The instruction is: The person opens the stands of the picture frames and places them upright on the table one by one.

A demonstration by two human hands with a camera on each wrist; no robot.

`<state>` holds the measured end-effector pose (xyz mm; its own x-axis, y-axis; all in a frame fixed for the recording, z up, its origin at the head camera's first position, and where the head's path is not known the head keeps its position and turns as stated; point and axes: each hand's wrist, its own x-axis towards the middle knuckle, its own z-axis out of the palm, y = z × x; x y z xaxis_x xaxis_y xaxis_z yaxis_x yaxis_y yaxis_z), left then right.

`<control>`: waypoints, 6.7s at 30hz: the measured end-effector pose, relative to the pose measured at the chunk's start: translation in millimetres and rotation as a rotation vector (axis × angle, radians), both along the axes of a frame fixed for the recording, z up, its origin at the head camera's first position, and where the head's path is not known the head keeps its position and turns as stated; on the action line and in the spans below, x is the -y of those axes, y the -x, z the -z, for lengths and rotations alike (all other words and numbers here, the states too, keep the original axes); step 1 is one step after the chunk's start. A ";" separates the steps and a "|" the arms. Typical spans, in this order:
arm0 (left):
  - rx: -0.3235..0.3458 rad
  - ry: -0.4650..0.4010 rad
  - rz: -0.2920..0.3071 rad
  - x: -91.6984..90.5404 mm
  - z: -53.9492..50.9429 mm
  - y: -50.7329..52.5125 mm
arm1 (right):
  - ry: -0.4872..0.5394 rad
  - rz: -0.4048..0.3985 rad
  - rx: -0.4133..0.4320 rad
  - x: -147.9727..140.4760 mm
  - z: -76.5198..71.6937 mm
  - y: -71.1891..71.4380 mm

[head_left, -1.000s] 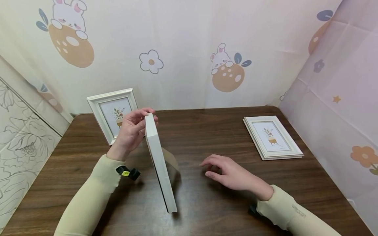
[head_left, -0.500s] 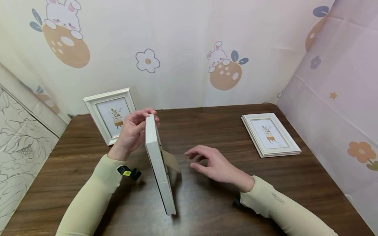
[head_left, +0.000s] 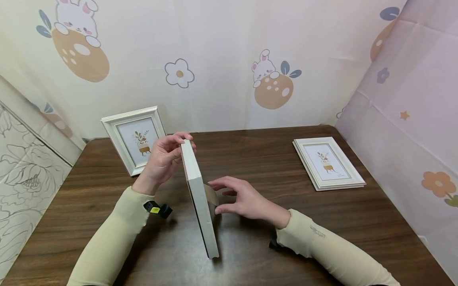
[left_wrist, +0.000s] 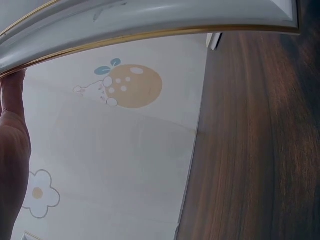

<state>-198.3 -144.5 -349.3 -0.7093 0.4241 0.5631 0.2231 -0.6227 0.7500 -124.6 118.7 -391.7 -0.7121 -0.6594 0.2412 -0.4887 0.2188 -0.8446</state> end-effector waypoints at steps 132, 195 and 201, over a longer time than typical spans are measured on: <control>0.240 0.337 -0.741 -10.2 -18.8 -9.5 | -0.272 0.344 0.133 -137.6 -6.4 23.6; 0.230 0.442 -0.693 -7.6 -12.8 52.8 | -0.391 0.137 0.036 -134.0 0.7 7.4; 0.205 0.514 -0.637 -2.2 -9.1 51.0 | -0.391 0.146 0.048 -134.5 -0.3 6.0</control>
<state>-249.3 -142.3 -340.2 -0.9669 0.0765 0.2434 0.2446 0.0062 0.9696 -130.6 253.2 -391.4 -0.8090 -0.5863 -0.0431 -0.3913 0.5917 -0.7048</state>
